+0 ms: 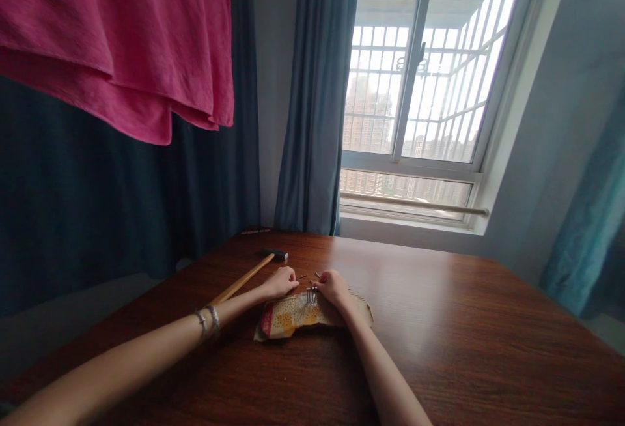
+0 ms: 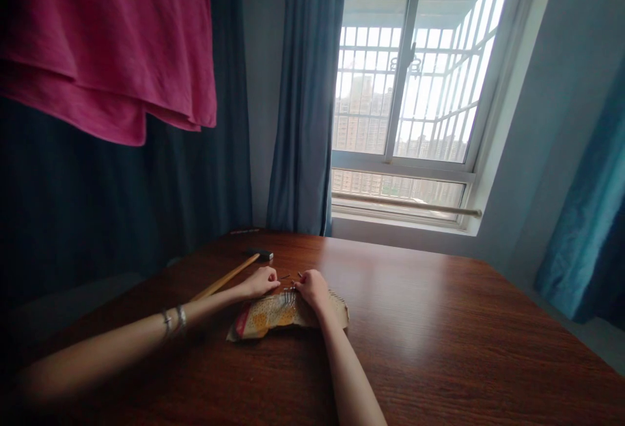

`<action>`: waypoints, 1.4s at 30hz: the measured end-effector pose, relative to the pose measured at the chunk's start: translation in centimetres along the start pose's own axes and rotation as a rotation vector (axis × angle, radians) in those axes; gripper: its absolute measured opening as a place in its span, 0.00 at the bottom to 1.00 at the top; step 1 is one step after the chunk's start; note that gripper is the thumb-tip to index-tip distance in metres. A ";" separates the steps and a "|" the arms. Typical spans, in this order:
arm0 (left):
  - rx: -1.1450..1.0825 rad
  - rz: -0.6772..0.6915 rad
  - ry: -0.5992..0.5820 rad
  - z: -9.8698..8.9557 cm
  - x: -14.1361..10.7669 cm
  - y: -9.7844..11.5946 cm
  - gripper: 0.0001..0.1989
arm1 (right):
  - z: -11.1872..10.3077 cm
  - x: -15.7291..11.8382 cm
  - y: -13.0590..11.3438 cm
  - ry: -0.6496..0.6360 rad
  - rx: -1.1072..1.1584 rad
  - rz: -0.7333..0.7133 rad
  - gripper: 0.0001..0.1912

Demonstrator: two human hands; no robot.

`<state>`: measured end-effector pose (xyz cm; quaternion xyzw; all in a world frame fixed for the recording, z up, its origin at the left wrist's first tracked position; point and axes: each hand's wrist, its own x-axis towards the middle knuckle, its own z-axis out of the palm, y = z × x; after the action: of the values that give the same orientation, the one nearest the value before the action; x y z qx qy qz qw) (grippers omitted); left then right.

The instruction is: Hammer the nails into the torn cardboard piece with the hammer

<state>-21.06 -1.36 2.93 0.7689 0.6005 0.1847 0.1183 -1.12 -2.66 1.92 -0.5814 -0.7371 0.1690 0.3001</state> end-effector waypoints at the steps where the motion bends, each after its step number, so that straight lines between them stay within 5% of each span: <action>1: 0.001 -0.005 0.002 0.0 0.0 0.1 0.10 | 0.0 0.1 0.1 -0.005 0.008 -0.004 0.11; 7: -0.096 0.075 0.018 -1.2 -1.4 1.3 0.13 | -2.1 1.2 0.8 -0.134 0.094 -0.078 0.08; 12: -0.295 0.287 -0.148 -2.2 -4.3 2.6 0.15 | -4.7 1.4 1.3 -0.387 0.172 -0.165 0.10; 18: -0.308 0.281 -0.139 -1.9 -6.4 4.4 0.16 | -4.4 1.3 0.6 -0.567 0.201 -0.214 0.12; 33: -0.194 0.229 -0.025 -1.8 -6.7 5.7 0.15 | -4.2 1.2 0.2 -0.538 0.222 -0.278 0.10; 42: -0.407 0.128 -0.053 -1.1 -5.9 5.2 0.16 | -4.9 1.1 0.0 -0.489 0.246 -0.249 0.12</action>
<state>-18.24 -8.40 5.22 0.7704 0.4975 0.2889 0.2748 1.89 -2.06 5.96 -0.3879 -0.8270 0.3543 0.2003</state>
